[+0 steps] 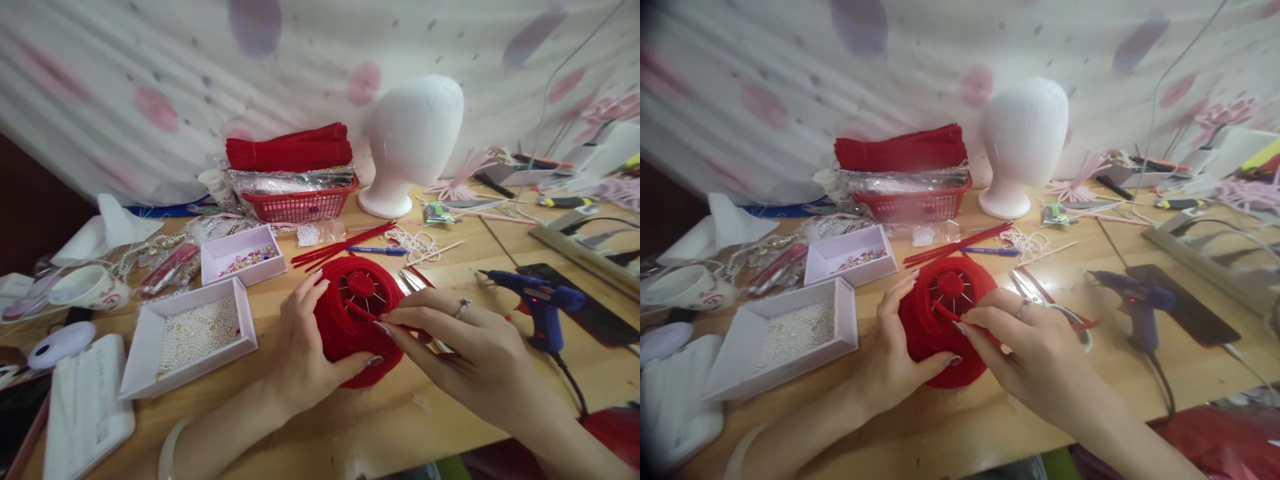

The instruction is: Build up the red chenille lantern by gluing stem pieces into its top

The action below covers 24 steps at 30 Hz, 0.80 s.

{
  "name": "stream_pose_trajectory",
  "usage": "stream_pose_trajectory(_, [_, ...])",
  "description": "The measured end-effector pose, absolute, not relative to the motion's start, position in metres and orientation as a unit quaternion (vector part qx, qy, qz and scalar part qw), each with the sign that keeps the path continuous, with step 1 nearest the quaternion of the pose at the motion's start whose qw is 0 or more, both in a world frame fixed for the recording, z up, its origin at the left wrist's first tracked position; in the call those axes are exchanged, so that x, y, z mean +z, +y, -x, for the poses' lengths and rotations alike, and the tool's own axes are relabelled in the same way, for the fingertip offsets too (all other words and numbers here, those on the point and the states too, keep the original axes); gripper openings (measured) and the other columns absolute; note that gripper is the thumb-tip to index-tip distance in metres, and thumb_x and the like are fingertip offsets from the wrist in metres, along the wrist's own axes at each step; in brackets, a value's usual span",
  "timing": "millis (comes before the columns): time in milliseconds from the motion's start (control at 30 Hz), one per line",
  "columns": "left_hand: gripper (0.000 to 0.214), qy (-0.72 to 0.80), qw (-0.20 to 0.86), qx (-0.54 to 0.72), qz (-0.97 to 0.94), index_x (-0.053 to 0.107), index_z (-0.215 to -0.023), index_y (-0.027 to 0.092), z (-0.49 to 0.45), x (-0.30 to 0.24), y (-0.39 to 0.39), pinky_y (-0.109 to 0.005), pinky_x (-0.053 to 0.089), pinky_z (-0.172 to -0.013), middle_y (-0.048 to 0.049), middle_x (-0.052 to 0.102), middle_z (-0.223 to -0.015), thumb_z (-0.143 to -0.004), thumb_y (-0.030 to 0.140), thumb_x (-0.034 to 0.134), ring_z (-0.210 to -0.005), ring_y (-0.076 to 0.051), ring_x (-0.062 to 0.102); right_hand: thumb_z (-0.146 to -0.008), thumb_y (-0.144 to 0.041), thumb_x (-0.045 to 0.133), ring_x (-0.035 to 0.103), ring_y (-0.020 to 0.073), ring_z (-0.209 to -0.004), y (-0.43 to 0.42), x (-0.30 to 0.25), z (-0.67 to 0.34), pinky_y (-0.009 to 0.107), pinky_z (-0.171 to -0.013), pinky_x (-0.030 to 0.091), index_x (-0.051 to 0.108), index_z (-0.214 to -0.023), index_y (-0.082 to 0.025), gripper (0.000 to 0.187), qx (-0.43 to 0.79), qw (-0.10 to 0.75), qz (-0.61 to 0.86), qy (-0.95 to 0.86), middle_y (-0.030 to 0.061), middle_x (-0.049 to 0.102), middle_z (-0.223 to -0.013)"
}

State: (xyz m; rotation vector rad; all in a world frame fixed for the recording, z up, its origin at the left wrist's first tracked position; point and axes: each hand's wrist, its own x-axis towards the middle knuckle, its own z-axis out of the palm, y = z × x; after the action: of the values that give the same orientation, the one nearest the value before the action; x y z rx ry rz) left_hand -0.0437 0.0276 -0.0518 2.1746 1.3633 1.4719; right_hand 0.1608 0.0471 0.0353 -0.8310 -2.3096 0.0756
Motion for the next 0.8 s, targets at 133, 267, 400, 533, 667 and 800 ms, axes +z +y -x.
stream_pose_trajectory(133, [0.083,0.45,0.095,0.495,-0.737,0.025,-0.147,0.019,0.044,-0.05,0.028,-0.064,0.041,-0.109,-0.0239,0.039,-0.147,-0.087,0.062,0.066,-0.137,-0.036,0.045,-0.097,-0.013,0.056,0.07,0.0124,-0.064,0.046,0.038,-0.159,0.025,-0.052,0.048,0.068,-0.094,-0.018,0.013,0.007,0.315,0.322,-0.893,0.0033,0.074,-0.087])
stream_pose_trajectory(267, [0.083,0.445,0.094,0.486,-0.746,0.026,-0.145,0.018,0.047,-0.049,0.028,-0.064,0.041,-0.108,-0.025,0.038,-0.147,-0.087,0.061,0.066,-0.135,-0.037,0.045,-0.098,-0.015,0.057,0.07,0.0134,-0.065,0.044,0.038,-0.158,0.026,-0.053,0.048,0.066,-0.094,-0.019,0.011,-0.009,0.31,0.322,-0.895,0.0018,0.073,-0.084])
stream_pose_trajectory(400, [0.072,0.434,0.085,0.483,-0.756,0.031,-0.141,0.018,0.051,-0.049,0.031,-0.066,0.039,-0.108,-0.0253,0.037,-0.147,-0.091,0.058,0.063,-0.136,-0.037,0.042,-0.097,-0.016,0.058,0.07,0.0143,-0.067,0.042,0.037,-0.157,0.027,-0.055,0.048,0.065,-0.094,-0.019,0.008,-0.008,0.305,0.319,-0.897,0.0012,0.072,-0.083])
stream_pose_trajectory(533, [0.055,0.402,0.081,0.477,-0.777,0.036,-0.135,0.019,0.056,-0.049,0.036,-0.067,0.032,-0.113,-0.024,0.033,-0.15,-0.095,0.05,0.059,-0.144,-0.039,0.033,-0.096,-0.015,0.059,0.068,0.0127,-0.066,0.041,0.036,-0.156,0.026,-0.055,0.046,0.064,-0.095,-0.02,0.007,0.01,0.301,0.319,-0.899,0.0005,0.071,-0.084])
stream_pose_trajectory(667, [0.052,0.387,0.109,0.466,-0.788,0.038,-0.134,0.022,0.061,-0.048,0.041,-0.065,0.028,-0.118,-0.0206,0.029,-0.153,-0.093,0.041,0.062,-0.148,-0.038,0.029,-0.096,-0.014,0.06,0.068,0.0124,-0.067,0.041,0.034,-0.156,0.025,-0.056,0.046,0.064,-0.095,-0.019,0.007,0.025,0.296,0.32,-0.9,0.0009,0.07,-0.083])
stream_pose_trajectory(800, [0.051,0.369,0.108,0.455,-0.803,0.039,-0.13,0.023,0.065,-0.043,0.043,-0.066,0.028,-0.118,-0.0181,0.027,-0.153,-0.089,0.037,0.065,-0.148,-0.039,0.027,-0.096,-0.014,0.06,0.068,0.0121,-0.067,0.042,0.033,-0.156,0.025,-0.057,0.046,0.064,-0.095,-0.019,0.006,0.028,0.294,0.318,-0.901,0.0005,0.07,-0.084])
